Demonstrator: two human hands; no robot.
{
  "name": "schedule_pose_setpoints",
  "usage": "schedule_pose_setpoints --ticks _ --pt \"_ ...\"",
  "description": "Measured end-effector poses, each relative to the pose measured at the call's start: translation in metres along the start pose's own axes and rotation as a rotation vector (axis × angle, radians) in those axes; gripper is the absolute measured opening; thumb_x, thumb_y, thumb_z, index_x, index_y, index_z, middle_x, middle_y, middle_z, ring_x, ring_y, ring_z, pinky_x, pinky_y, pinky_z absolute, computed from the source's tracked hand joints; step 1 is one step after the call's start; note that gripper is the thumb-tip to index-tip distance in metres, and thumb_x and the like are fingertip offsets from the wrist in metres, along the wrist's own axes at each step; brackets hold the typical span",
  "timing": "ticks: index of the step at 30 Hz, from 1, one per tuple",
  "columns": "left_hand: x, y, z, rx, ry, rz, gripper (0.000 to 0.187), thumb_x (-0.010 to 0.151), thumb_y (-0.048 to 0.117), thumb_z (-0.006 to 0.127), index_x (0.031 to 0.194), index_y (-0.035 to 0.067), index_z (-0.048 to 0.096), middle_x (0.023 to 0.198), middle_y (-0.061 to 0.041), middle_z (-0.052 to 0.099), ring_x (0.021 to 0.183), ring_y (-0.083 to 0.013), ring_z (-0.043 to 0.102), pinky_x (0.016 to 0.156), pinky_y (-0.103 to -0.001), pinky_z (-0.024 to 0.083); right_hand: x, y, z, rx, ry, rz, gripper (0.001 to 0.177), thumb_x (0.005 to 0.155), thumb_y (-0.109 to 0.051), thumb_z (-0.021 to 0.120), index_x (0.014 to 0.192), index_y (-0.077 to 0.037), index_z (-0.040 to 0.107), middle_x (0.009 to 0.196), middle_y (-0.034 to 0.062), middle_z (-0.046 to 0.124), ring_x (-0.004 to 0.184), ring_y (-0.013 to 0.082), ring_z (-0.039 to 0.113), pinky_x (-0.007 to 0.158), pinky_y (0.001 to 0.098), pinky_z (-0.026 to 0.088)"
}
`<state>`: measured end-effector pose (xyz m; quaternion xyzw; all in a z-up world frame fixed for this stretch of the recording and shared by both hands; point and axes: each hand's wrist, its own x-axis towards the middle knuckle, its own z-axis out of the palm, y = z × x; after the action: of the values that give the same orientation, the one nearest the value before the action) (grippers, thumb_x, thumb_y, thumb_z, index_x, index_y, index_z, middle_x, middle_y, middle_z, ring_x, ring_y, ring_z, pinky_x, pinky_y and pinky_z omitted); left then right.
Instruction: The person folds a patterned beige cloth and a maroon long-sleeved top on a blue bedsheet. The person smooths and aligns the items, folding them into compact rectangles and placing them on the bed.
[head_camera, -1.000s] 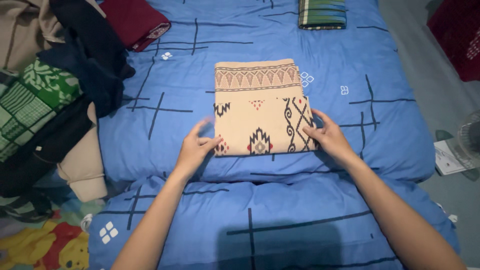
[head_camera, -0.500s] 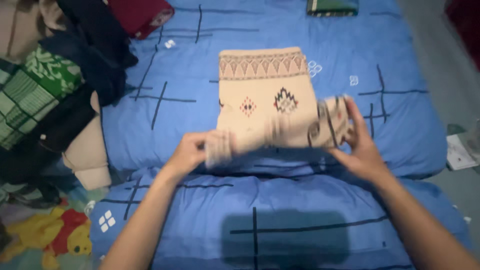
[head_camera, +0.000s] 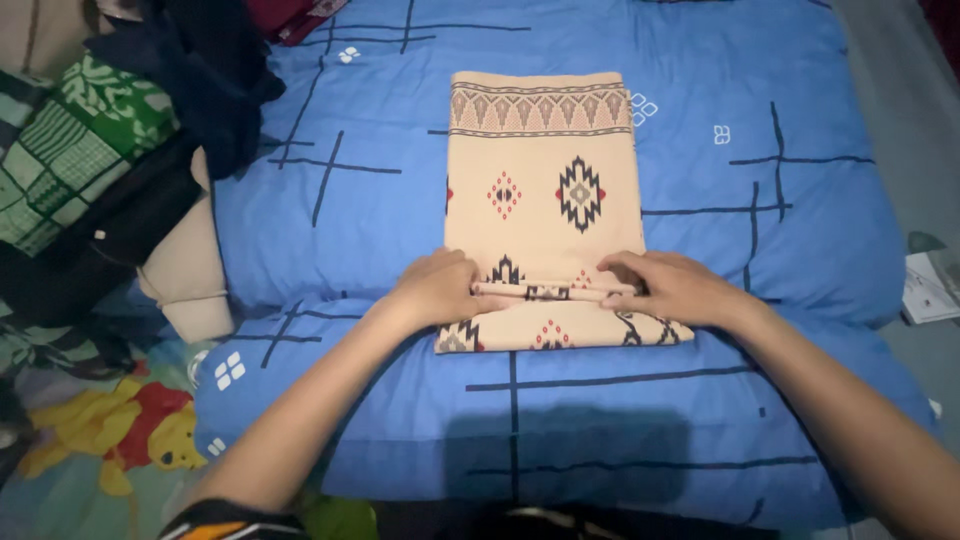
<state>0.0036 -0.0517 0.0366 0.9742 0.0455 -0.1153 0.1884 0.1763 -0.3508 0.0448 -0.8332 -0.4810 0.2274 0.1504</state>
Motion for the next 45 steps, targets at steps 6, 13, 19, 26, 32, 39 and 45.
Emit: schedule_pose_setpoints --ticks 6,13,19,26,32,39,45 --pt "0.038 -0.012 0.005 0.106 -0.227 0.162 0.057 0.081 0.058 0.073 0.102 0.005 0.078 0.117 -0.018 0.068 0.116 -0.0355 0.062 0.094 -0.044 0.053 0.018 0.01 -0.009 0.028 -0.169 -0.222 0.034 0.089 -0.04 0.077 0.104 -0.01 0.077 0.087 0.0069 0.075 0.086 0.0232 0.068 0.077 0.0373 0.054" --pt "0.052 -0.058 0.023 -0.51 0.395 0.212 0.039 0.076 0.029 0.09 0.099 0.002 0.075 0.107 -0.022 0.068 0.099 -0.0398 0.061 0.084 -0.045 0.051 0.014 0.035 0.006 1.255 0.222 0.465 0.023 0.093 -0.024 0.073 0.105 -0.005 0.071 0.085 0.0056 0.07 0.074 0.0182 0.062 0.066 0.0333 0.049" --pt "0.088 -0.061 0.03 -0.874 0.613 -0.113 0.035 0.079 0.022 0.084 0.108 0.006 0.073 0.116 -0.018 0.068 0.1 -0.0259 0.063 0.083 -0.033 0.055 0.049 0.041 0.02 0.847 0.648 0.253 0.02 0.098 -0.021 0.072 0.103 -0.002 0.069 0.091 0.0054 0.069 0.08 0.013 0.063 0.07 0.0273 0.051" --pt "0.166 -0.083 -0.036 -1.611 0.107 -0.081 0.052 0.094 0.012 0.073 0.143 -0.001 0.061 0.131 -0.014 0.069 0.112 -0.0191 0.069 0.094 -0.031 0.057 0.106 0.053 -0.01 1.381 0.268 0.271 0.018 0.104 -0.024 0.063 0.107 -0.006 0.06 0.091 0.0072 0.068 0.079 0.0163 0.067 0.07 0.032 0.056" --pt "0.238 -0.107 -0.099 -1.42 0.392 0.328 0.068 0.078 -0.005 0.069 0.144 0.006 0.054 0.147 -0.009 0.057 0.113 -0.0213 0.067 0.098 -0.034 0.056 0.149 0.06 -0.062 1.329 0.493 0.074 0.017 0.101 -0.017 0.067 0.114 -0.007 0.063 0.1 0.0025 0.069 0.087 0.0113 0.07 0.078 0.0287 0.06" --pt "0.306 -0.103 -0.144 0.126 0.495 -0.02 0.046 0.084 0.038 0.08 0.12 0.01 0.072 0.133 -0.014 0.069 0.124 -0.036 0.062 0.108 -0.045 0.051 0.244 0.1 -0.12 1.109 0.492 0.229 0.025 0.096 -0.023 0.066 0.115 -0.007 0.068 0.098 0.0036 0.075 0.08 0.0104 0.074 0.072 0.0277 0.061" --pt "0.274 -0.079 -0.097 -0.028 0.271 -0.05 0.063 0.077 0.052 0.081 0.118 0.006 0.07 0.117 -0.021 0.071 0.113 -0.039 0.066 0.092 -0.05 0.049 0.241 0.107 -0.088 0.728 0.487 0.373 0.029 0.096 -0.029 0.075 0.11 -0.003 0.073 0.087 0.006 0.068 0.069 0.0144 0.055 0.058 0.0305 0.045"
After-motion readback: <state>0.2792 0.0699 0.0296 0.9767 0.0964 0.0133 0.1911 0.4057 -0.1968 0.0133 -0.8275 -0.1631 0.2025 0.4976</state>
